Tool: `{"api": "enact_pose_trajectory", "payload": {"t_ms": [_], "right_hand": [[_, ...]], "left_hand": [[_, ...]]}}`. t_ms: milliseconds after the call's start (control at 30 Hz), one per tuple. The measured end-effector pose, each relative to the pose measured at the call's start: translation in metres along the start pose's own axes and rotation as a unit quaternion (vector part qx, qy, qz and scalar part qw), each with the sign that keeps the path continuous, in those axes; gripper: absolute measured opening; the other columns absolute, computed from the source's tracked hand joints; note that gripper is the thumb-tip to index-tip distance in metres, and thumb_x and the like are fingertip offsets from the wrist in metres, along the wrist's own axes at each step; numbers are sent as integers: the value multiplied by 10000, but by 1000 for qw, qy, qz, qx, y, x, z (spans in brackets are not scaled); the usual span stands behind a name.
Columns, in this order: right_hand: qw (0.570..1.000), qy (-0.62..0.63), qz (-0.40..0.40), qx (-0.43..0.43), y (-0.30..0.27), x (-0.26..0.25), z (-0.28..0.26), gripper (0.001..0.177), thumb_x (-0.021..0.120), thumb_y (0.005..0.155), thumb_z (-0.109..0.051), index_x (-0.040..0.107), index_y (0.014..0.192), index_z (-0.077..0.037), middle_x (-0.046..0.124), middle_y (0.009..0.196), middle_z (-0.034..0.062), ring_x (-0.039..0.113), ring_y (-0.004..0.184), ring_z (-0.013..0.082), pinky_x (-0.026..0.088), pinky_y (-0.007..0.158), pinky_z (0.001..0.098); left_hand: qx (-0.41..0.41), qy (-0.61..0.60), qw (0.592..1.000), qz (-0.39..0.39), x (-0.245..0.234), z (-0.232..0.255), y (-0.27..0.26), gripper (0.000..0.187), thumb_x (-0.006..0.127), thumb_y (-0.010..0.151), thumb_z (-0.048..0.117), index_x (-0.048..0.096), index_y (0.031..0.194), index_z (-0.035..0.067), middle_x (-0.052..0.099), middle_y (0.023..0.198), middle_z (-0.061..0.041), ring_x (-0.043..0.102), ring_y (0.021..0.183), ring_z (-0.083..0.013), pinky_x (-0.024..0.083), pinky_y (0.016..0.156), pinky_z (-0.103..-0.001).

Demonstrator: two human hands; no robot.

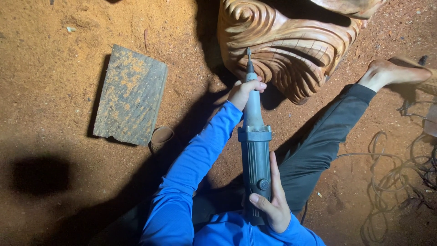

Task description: The person uses a rotary tool to carve intricate details into a large wooden sculpture while sitting on the ground.

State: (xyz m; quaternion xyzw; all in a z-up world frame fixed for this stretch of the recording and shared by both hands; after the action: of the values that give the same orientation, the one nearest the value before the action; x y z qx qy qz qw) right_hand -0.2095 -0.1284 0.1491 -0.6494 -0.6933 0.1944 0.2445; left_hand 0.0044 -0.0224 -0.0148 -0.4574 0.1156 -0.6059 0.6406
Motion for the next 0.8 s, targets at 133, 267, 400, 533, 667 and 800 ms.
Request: {"api": "enact_pose_trajectory", "payload": {"t_ms": [133,267,400,533,667,800], "right_hand": [[999,-32,0,-24,-4,-18,14,1156,723,745,-268,20,1644,-93,244,1691,145,335,1500,211,229,1206,336],[970,-231,6,-70,-4,-81,60,1191,788,694,-260,91,1640,-68,233,1688,151,205,1554,214,88,1251,344],[974,-223,-39,-29,12,-128,55,1187,799,722,-216,65,1648,-105,288,1664,126,298,1513,219,147,1248,365],[970,-232,-59,-45,16,-132,48,1139,774,754,-247,86,1648,-94,340,1646,133,375,1483,231,227,1231,379],[979,-192,-52,-33,15,-122,40,1131,759,745,-214,85,1648,-111,313,1662,144,406,1467,252,250,1224,389],[980,-191,-58,-28,16,-121,39,1141,765,751,-223,69,1647,-99,277,1677,130,354,1492,236,229,1226,377]], "left_hand": [[-27,72,995,59,21,15,-22,388,771,550,344,684,791,52,659,736,-66,585,629,-173,437,565,-285],[-40,82,995,35,41,26,-49,566,779,587,374,759,1061,66,712,848,-4,673,960,-143,515,910,-261],[49,50,997,-37,40,-16,-11,423,793,623,401,787,744,-5,667,1426,-188,667,1230,-218,510,874,-295],[55,45,997,-15,40,-31,5,553,776,631,369,715,1051,14,679,1144,-111,691,1040,-210,526,907,-301],[78,40,996,15,40,-37,14,222,786,599,341,763,614,121,633,1453,-221,661,1262,-244,500,885,-298],[73,45,996,19,43,-36,13,254,787,598,343,748,617,93,616,1488,-167,714,1109,-242,491,832,-295]]}}
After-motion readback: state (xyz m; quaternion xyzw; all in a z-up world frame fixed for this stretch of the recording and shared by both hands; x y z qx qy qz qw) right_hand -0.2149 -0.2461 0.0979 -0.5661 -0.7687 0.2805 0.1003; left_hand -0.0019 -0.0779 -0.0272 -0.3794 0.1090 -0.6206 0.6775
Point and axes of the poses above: each hand's wrist, its own y-axis towards the middle knuckle, its own x-axis out of the palm, z = x × y, the point moved 1 cm from there along y, towards the middle knuckle
